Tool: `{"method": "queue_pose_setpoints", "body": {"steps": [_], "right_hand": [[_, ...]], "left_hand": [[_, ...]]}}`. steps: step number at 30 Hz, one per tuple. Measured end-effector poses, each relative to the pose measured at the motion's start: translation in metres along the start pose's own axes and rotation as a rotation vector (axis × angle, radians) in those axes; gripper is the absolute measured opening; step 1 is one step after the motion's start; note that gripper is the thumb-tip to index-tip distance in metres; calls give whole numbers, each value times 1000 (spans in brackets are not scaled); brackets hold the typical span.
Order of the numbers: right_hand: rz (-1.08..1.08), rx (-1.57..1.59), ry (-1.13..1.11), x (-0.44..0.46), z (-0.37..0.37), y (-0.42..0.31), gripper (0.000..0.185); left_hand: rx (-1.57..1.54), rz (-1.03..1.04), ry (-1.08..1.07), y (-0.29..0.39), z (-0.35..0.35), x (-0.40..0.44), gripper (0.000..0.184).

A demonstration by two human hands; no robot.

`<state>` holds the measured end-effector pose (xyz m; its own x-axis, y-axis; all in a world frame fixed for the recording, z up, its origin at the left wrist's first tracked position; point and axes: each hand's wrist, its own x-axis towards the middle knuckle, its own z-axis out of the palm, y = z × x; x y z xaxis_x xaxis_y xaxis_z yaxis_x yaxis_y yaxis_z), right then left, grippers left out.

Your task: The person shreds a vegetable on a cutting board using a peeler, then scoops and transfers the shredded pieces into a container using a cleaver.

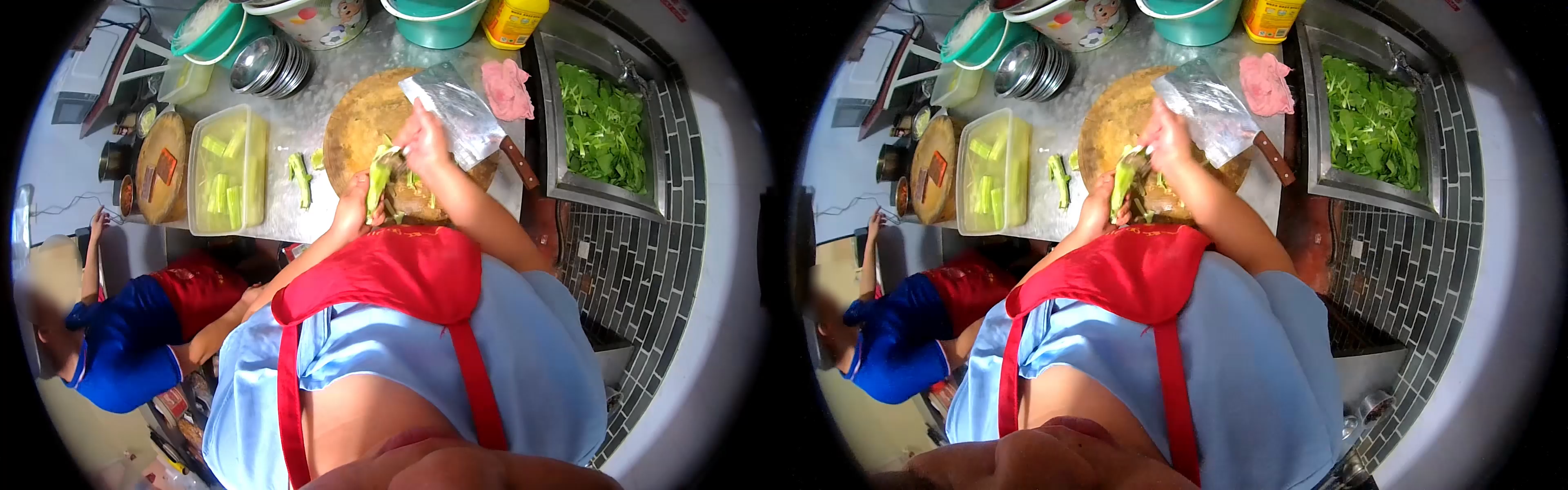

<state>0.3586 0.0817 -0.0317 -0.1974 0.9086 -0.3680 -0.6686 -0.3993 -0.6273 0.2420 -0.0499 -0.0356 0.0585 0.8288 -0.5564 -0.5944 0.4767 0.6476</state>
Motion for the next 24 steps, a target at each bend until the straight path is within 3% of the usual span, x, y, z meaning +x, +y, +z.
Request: {"method": "queue_pose_setpoints", "body": {"steps": [3, 6, 13, 16, 19, 24], "right_hand": [[-115, -103, 52, 34, -19, -19, 45], [-117, -10, 51, 32, -24, -25, 48], [220, 134, -152, -30, 9, 6, 50], [82, 53, -58, -12, 3, -1, 46], [-79, -93, -3, 24, -11, -20, 46], [-36, 140, -65, 24, -29, -21, 44]], "left_hand": [[31, 0, -74, 2, -4, -1, 32], [-22, -13, -43, 12, 7, -6, 31], [-14, -24, 34, 4, 5, 6, 30], [163, 66, -73, 0, -2, -2, 30], [71, 2, -70, 4, -1, -8, 31], [-106, -107, 18, 13, -1, -4, 32]]}}
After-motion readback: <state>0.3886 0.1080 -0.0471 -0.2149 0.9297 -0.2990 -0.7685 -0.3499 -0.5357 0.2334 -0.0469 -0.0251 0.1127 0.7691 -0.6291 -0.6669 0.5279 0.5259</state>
